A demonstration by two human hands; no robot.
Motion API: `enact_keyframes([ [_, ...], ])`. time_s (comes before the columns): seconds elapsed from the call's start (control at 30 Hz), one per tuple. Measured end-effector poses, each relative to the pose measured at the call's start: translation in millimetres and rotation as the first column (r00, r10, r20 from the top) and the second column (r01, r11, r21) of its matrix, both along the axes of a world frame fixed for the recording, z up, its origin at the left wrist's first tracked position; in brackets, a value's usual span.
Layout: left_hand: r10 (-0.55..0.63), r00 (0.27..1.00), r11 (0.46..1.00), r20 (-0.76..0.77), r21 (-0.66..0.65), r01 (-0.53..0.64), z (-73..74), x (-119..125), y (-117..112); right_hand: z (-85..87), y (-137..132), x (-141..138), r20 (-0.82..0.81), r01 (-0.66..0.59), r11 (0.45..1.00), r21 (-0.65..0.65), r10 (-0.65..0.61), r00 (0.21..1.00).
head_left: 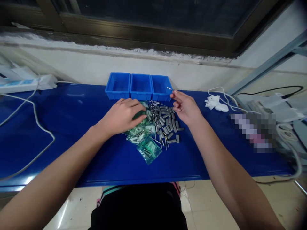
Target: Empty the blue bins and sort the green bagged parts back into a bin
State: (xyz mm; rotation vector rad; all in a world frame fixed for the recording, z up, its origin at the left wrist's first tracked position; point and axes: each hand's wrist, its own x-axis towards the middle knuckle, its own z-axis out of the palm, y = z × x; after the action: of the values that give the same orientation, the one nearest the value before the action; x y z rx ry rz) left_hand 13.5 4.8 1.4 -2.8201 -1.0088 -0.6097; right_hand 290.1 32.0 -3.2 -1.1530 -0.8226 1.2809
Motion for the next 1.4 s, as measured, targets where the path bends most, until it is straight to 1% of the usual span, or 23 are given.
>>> enact_keyframes([
  [0.17,-0.012,1.000,0.999,0.013,-0.032,0.013,1.0,1.9,-1.6,1.6,3.6,2.5,-0.011,0.013,0.997,-0.080,-0.014,1.000],
  [0.27,-0.009,1.000,0.999,0.011,-0.045,0.010,2.5,3.5,-2.8,0.1,6.0,1.7,-0.002,0.040,0.995,-0.093,-0.040,0.999],
  [0.47,-0.014,1.000,0.999,0.012,-0.046,0.015,4.1,5.1,-4.0,-6.7,9.7,0.5,0.161,0.067,0.998,-0.015,-0.064,0.985],
  [0.67,-0.015,1.000,0.998,0.014,-0.064,0.016,5.0,4.9,-4.0,-9.0,11.2,1.3,0.245,0.055,0.997,0.050,-0.066,0.967],
  [0.93,-0.022,1.000,0.996,0.011,-0.084,0.023,8.1,6.7,-7.0,-6.3,9.8,-1.0,0.284,0.024,0.998,0.057,-0.039,0.958],
  [1.2,-0.048,0.999,0.998,0.016,-0.040,0.048,4.8,7.3,-6.9,-4.6,8.3,-2.4,0.296,0.020,0.997,0.075,-0.042,0.954],
  [1.4,-0.055,0.998,0.997,0.023,-0.048,0.056,3.3,7.1,-6.3,-4.4,9.2,-0.8,0.322,0.016,0.996,0.089,-0.044,0.946],
])
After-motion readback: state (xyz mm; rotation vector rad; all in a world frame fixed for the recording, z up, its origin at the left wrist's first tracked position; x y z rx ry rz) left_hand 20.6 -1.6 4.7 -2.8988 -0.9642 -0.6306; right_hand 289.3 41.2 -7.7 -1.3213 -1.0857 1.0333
